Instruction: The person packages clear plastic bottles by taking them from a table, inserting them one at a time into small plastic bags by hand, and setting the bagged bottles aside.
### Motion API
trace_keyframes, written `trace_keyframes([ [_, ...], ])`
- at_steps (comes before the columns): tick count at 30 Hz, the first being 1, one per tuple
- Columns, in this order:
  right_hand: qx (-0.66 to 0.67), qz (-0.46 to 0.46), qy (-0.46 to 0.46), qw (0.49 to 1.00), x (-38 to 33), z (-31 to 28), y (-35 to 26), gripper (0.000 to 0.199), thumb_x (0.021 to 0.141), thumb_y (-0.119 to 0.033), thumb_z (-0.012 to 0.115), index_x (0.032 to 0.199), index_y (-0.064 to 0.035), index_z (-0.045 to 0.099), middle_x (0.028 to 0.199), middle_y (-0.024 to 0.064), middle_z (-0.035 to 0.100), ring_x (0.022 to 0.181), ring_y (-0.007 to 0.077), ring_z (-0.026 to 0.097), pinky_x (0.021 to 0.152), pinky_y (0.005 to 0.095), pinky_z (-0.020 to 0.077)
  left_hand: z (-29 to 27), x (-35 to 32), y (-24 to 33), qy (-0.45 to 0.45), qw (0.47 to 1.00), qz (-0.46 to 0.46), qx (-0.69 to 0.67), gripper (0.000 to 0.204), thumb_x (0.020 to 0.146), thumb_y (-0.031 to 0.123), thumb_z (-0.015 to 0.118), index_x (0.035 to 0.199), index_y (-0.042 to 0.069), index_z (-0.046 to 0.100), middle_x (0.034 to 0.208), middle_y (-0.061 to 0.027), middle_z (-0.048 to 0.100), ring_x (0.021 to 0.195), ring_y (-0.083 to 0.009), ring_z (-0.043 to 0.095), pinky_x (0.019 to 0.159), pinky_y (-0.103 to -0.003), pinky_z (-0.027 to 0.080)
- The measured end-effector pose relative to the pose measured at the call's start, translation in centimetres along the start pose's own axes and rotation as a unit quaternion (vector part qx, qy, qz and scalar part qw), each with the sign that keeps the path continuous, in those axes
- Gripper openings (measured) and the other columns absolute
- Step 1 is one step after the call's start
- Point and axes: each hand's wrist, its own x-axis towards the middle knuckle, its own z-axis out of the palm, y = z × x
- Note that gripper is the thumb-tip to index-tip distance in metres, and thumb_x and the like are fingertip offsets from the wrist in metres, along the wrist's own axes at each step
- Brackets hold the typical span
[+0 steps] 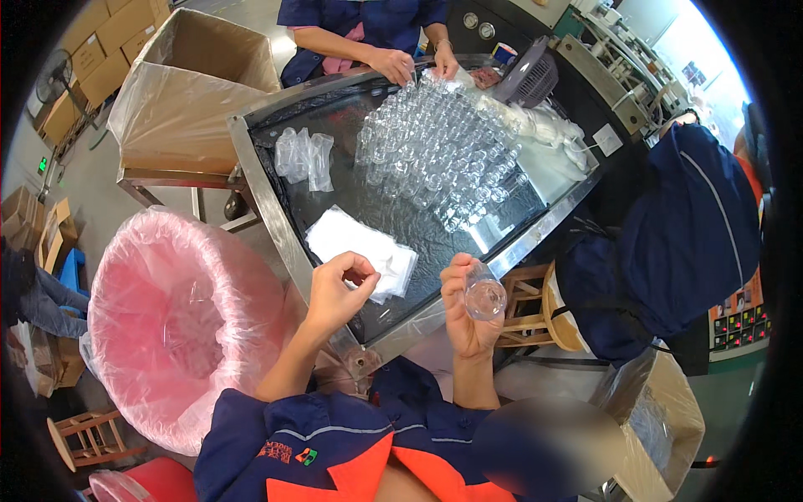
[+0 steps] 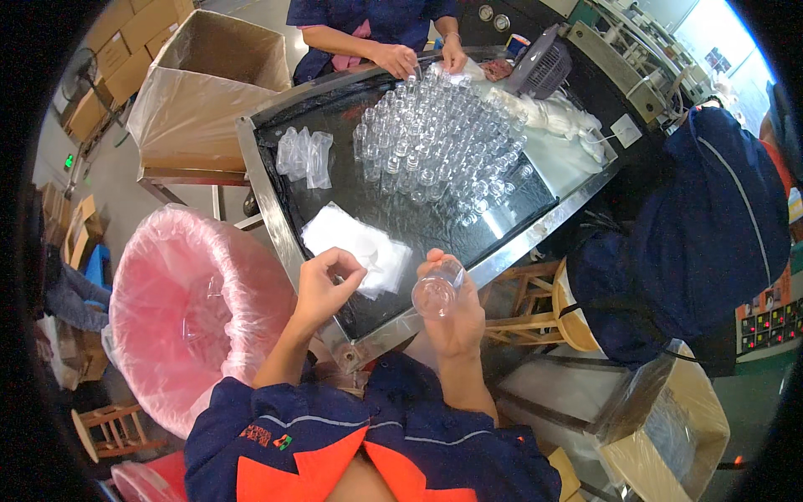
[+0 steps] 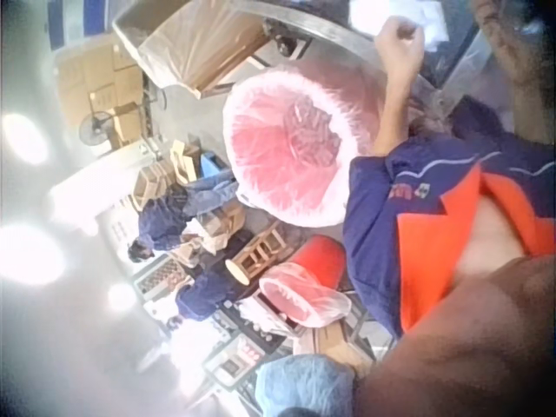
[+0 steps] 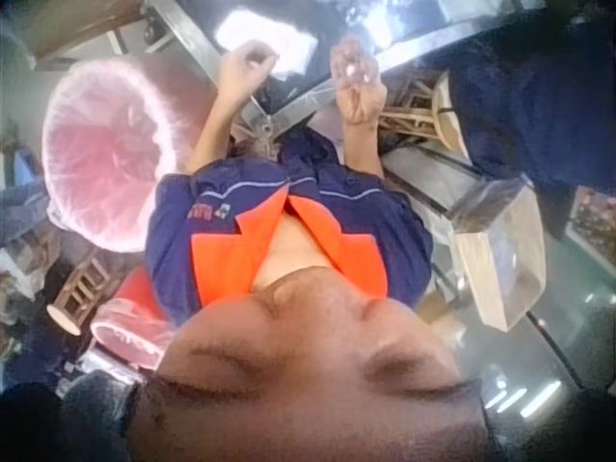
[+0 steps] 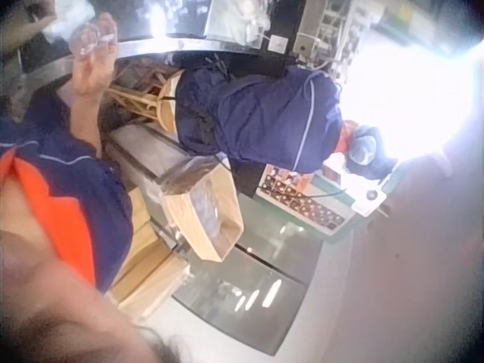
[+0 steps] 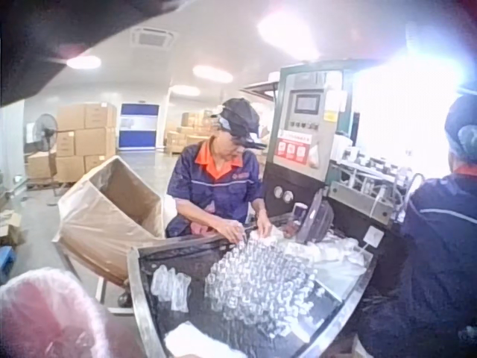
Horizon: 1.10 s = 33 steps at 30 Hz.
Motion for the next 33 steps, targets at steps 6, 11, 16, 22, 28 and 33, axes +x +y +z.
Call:
trace_keyframes([
  [6, -0.145, -0.028, 0.055, 0.987, 0.0, -0.2, 0.4, 0.038, 0.09, -0.011, 0.062, 0.121, 0.0081, 0.053, 0.14, 0.0201, 0.041, 0.117, 0.0263, 0.053, 0.096, 0.0393, 0.0486, 0.3, -0.1, 0.2, 0.06, 0.99, 0.068, -0.109, 0.01, 0.084, -0.001, 0.067, 0.091, 0.0, 0.06, 0.092, -0.0021, 0.062, 0.077, -0.0067, 0.056, 0.068, -0.022, 0.045],
  [11, -0.338, -0.075, 0.007, 0.938, 0.6, 1.2, 1.6, 0.024, 0.094, -0.011, 0.056, 0.11, 0.0056, 0.057, 0.141, 0.0273, 0.04, 0.118, 0.032, 0.055, 0.101, 0.0446, 0.0444, 1.0, -0.1, 4.5, 0.018, 0.978, 0.194, -0.074, 0.039, 0.072, -0.009, 0.066, 0.109, 0.003, 0.065, 0.107, -0.0102, 0.063, 0.073, -0.011, 0.061, 0.067, -0.023, 0.048],
  [16, -0.389, -0.122, 0.015, 0.913, 0.4, 2.2, 2.5, 0.016, 0.097, -0.008, 0.047, 0.112, -0.0019, 0.047, 0.133, 0.0336, 0.045, 0.113, 0.0387, 0.058, 0.096, 0.0544, 0.047, 1.3, -0.3, 3.0, -0.017, 0.972, 0.145, -0.185, 0.04, 0.077, -0.008, 0.065, 0.117, 0.0, 0.062, 0.117, -0.0093, 0.057, 0.084, -0.0071, 0.057, 0.069, -0.021, 0.047],
  [22, -0.817, -0.182, -0.108, 0.536, 0.4, 1.3, 2.3, 0.029, 0.088, -0.002, 0.06, 0.112, -0.0009, 0.044, 0.13, 0.0274, 0.05, 0.112, 0.0407, 0.058, 0.095, 0.0443, 0.0476, 0.5, -0.3, 2.9, -0.018, 0.96, 0.087, -0.265, 0.039, 0.079, -0.01, 0.061, 0.118, 0.0, 0.062, 0.108, -0.0061, 0.06, 0.084, -0.0081, 0.056, 0.072, -0.022, 0.044],
  [28, -0.906, -0.253, -0.118, 0.317, 2.4, 2.8, 2.4, 0.022, 0.079, 0.004, 0.068, 0.1, 0.0005, 0.064, 0.109, 0.0189, 0.059, 0.101, 0.0348, 0.061, 0.089, 0.0406, 0.0488, -0.1, 0.3, 3.0, -0.105, 0.952, 0.267, -0.105, 0.045, 0.077, -0.008, 0.063, 0.12, 0.007, 0.065, 0.115, -0.0094, 0.063, 0.084, -0.0115, 0.061, 0.067, -0.022, 0.049],
  [33, -0.872, -0.22, -0.071, 0.432, 3.3, 0.2, 1.6, 0.02, 0.078, 0.005, 0.069, 0.098, 0.0019, 0.064, 0.103, 0.0159, 0.061, 0.085, 0.0298, 0.064, 0.072, 0.0358, 0.0522, -0.9, 4.7, 3.7, -0.126, 0.898, 0.368, 0.204, 0.067, 0.075, -0.001, 0.069, 0.138, 0.006, 0.046, 0.126, -0.018, 0.057, 0.109, -0.0322, 0.059, 0.09, -0.04, 0.047],
])
